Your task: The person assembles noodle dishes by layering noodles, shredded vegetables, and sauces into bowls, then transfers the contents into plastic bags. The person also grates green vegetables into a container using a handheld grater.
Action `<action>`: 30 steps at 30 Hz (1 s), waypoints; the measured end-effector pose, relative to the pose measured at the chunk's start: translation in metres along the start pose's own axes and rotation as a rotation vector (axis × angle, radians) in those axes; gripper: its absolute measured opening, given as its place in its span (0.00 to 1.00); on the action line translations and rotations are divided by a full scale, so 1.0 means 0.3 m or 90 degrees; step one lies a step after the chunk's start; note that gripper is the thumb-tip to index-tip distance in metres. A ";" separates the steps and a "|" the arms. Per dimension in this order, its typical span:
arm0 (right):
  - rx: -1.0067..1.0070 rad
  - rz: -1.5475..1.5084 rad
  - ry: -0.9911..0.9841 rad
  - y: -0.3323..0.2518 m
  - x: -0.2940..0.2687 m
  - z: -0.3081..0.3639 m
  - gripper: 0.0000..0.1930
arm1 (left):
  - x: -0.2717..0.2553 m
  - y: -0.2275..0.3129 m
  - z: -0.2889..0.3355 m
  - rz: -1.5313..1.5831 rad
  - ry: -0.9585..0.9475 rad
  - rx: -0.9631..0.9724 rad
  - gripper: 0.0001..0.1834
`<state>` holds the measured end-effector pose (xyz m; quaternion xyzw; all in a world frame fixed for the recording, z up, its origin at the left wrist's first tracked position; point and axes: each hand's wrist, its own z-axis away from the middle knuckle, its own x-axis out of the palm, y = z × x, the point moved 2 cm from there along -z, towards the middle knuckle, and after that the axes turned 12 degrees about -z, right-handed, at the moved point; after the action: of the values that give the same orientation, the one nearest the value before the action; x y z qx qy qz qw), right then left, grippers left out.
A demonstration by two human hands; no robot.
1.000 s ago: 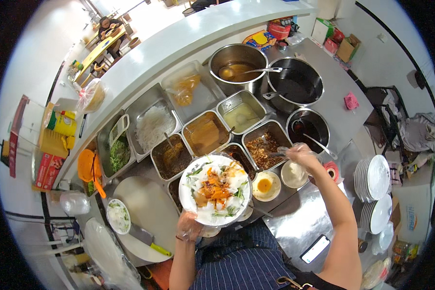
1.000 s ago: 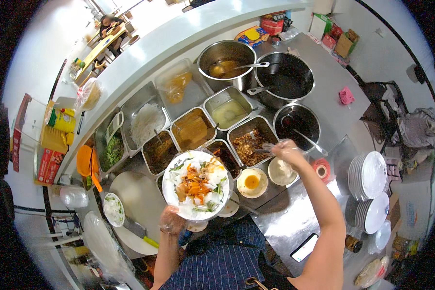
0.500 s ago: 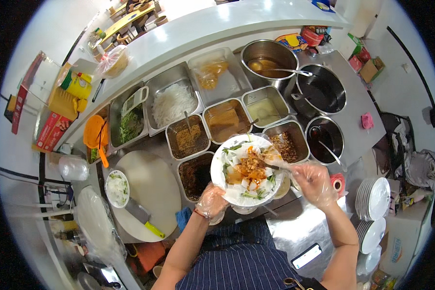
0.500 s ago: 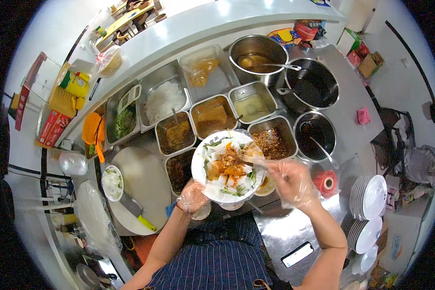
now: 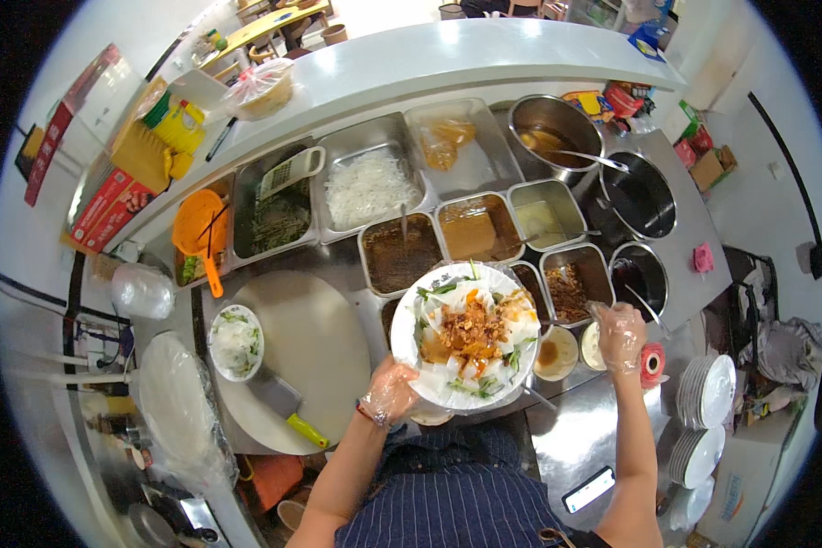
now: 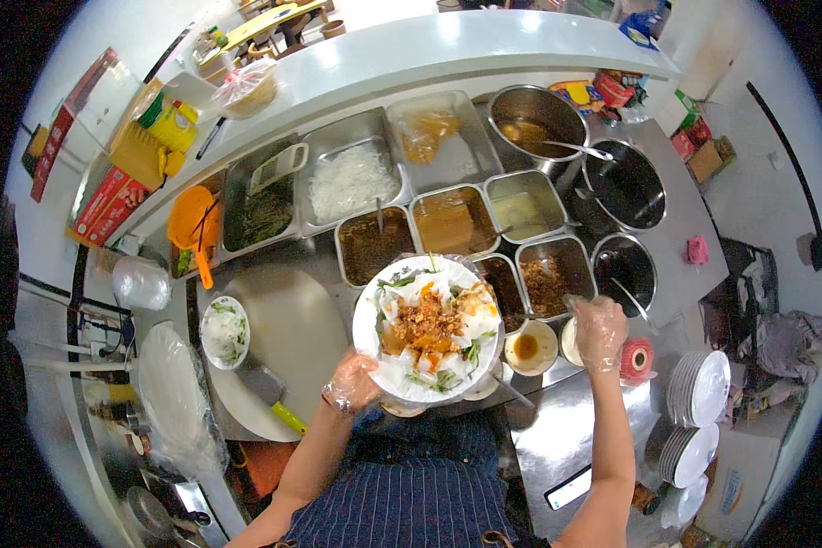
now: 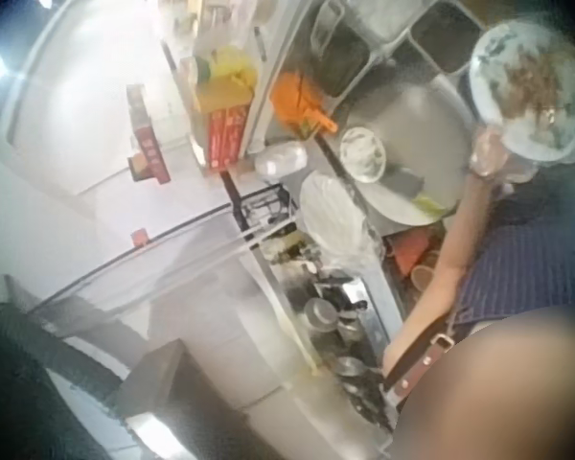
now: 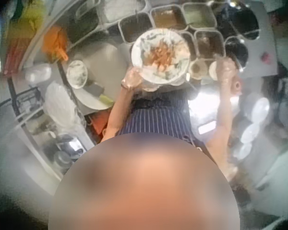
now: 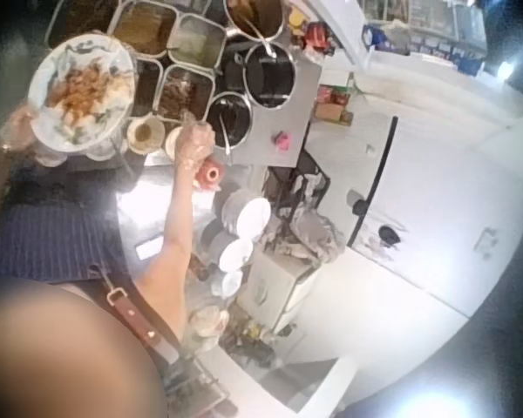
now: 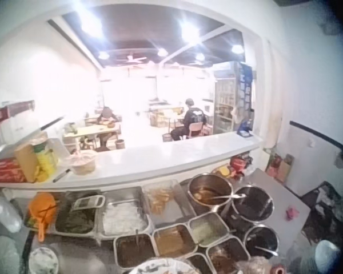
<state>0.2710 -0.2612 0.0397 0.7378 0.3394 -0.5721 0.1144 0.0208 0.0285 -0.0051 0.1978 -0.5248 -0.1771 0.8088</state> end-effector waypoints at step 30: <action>0.655 -1.386 -0.591 -1.229 0.514 -0.086 0.08 | -0.616 0.251 0.604 -0.122 0.214 0.089 0.33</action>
<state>0.0757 0.0843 -0.0131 -0.2245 0.4332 -0.6363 -0.5976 -0.2110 0.1601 -0.0437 0.3289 -0.3724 -0.1810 0.8487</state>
